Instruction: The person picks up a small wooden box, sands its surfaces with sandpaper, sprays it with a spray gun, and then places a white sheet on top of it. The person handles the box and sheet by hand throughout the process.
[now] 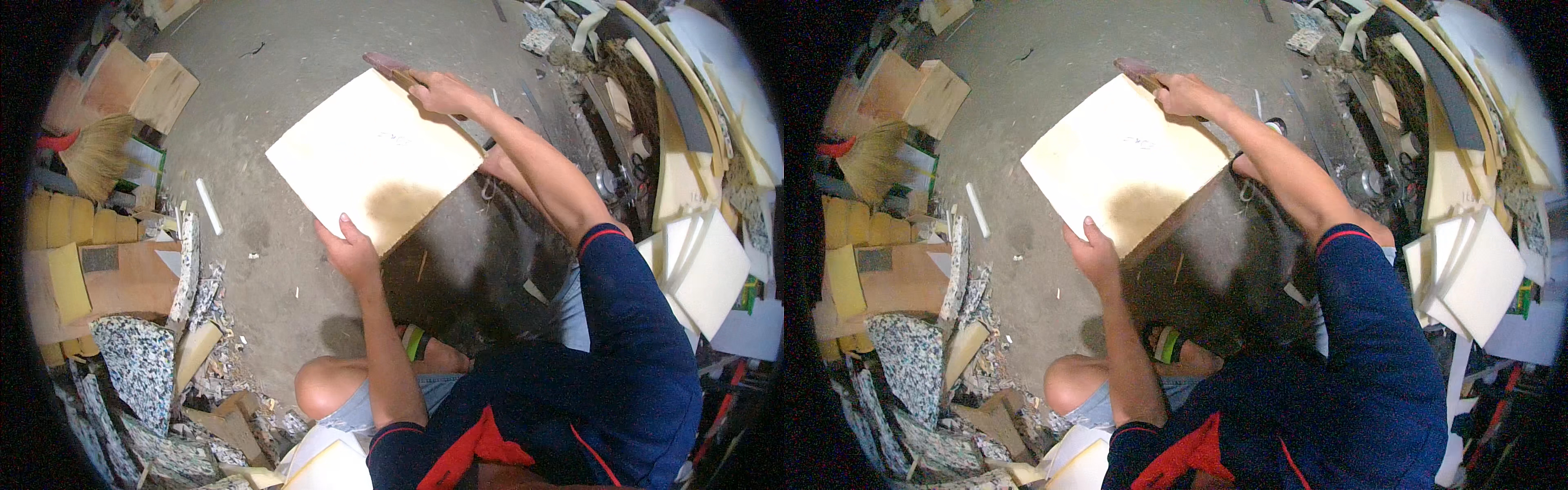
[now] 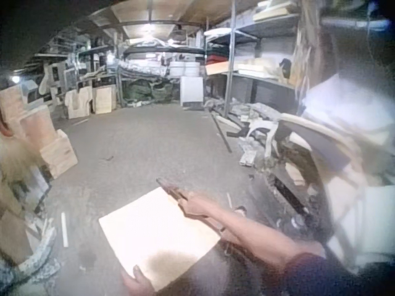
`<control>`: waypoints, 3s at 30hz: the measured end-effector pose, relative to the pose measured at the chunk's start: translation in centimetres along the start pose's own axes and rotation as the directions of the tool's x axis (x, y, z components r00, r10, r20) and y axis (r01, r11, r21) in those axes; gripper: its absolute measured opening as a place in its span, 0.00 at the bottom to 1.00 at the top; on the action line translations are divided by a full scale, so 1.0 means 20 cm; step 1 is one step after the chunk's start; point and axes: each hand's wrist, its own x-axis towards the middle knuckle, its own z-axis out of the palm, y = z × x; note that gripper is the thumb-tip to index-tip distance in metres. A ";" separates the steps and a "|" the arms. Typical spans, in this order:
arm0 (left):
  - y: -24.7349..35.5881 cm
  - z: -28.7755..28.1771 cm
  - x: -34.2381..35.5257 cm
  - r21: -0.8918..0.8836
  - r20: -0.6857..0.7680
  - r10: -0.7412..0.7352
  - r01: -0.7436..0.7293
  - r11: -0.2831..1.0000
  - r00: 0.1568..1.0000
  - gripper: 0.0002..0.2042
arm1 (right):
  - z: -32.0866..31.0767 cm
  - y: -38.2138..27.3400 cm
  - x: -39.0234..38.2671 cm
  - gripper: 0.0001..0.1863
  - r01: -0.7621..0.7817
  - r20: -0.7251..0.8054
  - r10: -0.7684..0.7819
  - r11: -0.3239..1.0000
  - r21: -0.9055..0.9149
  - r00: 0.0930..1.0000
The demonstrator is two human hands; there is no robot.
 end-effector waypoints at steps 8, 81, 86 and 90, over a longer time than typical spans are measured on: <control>0.02 0.00 0.01 0.055 -0.025 -0.038 0.040 0.998 0.999 0.23 | -0.14 0.06 0.08 0.21 -0.618 0.397 0.475 0.645 0.449 0.785; -0.07 0.00 0.02 0.143 -0.018 -0.046 0.048 0.989 0.999 0.28 | 0.18 -0.92 0.02 0.34 0.090 0.426 -0.087 0.996 0.013 0.900; -0.06 0.00 0.02 0.186 -0.016 -0.053 0.055 0.981 0.998 0.28 | 0.11 -0.97 0.05 0.32 -0.060 0.445 0.065 0.998 -0.025 0.893; -0.04 -0.02 0.01 0.129 -0.043 0.019 -0.013 0.992 0.999 0.27 | 0.15 -1.05 0.04 0.32 0.091 0.466 -0.110 0.994 0.063 0.878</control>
